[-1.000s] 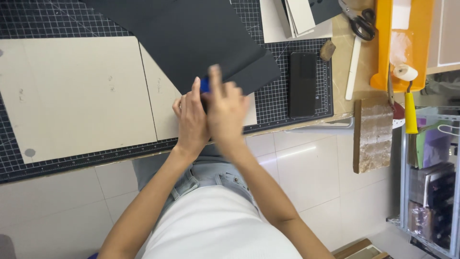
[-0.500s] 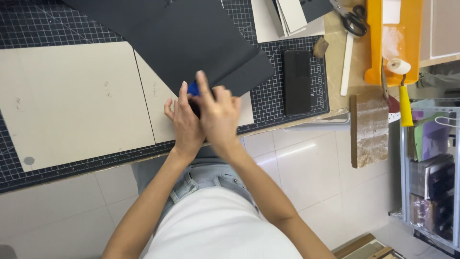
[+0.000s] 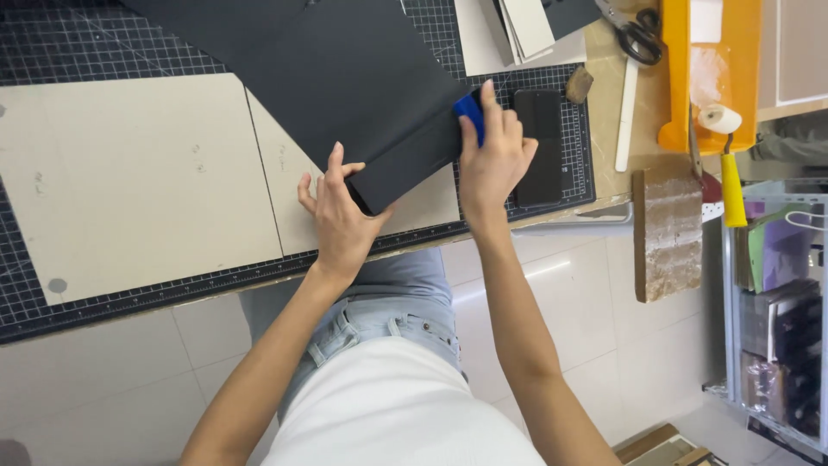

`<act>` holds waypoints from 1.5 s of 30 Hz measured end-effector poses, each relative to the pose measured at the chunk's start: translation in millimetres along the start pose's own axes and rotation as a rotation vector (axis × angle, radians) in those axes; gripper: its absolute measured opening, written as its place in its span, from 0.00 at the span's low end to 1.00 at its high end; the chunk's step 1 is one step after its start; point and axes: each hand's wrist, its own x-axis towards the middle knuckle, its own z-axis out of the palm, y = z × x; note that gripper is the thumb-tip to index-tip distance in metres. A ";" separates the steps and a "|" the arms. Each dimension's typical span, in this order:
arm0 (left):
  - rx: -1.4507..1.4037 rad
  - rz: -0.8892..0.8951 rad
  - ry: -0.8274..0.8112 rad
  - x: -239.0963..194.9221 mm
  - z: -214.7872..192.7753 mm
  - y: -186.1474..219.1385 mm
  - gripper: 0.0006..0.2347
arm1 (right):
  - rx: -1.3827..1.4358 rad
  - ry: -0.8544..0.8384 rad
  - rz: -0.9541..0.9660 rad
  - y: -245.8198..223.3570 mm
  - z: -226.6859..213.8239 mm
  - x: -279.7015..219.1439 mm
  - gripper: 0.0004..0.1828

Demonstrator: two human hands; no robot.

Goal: The person applies glue to a white cardboard spine using a roller, then wraps a black paper cover around it. They smooth the cover with a blue plastic tool, fold the edges, and repeat the gluing and smoothing steps to secure the cover.

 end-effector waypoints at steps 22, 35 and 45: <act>0.133 0.022 0.017 4.5 -8.7 6.8 0.45 | 0.171 -0.209 0.123 -5.6 -30.7 24.2 0.21; 0.053 0.021 0.000 4.7 -2.9 -1.5 0.47 | 0.144 -0.122 0.010 -30.9 -21.0 -1.7 0.29; 0.066 0.023 0.008 5.0 -1.2 -1.0 0.47 | 0.186 -0.120 0.012 -33.8 -22.4 -2.5 0.26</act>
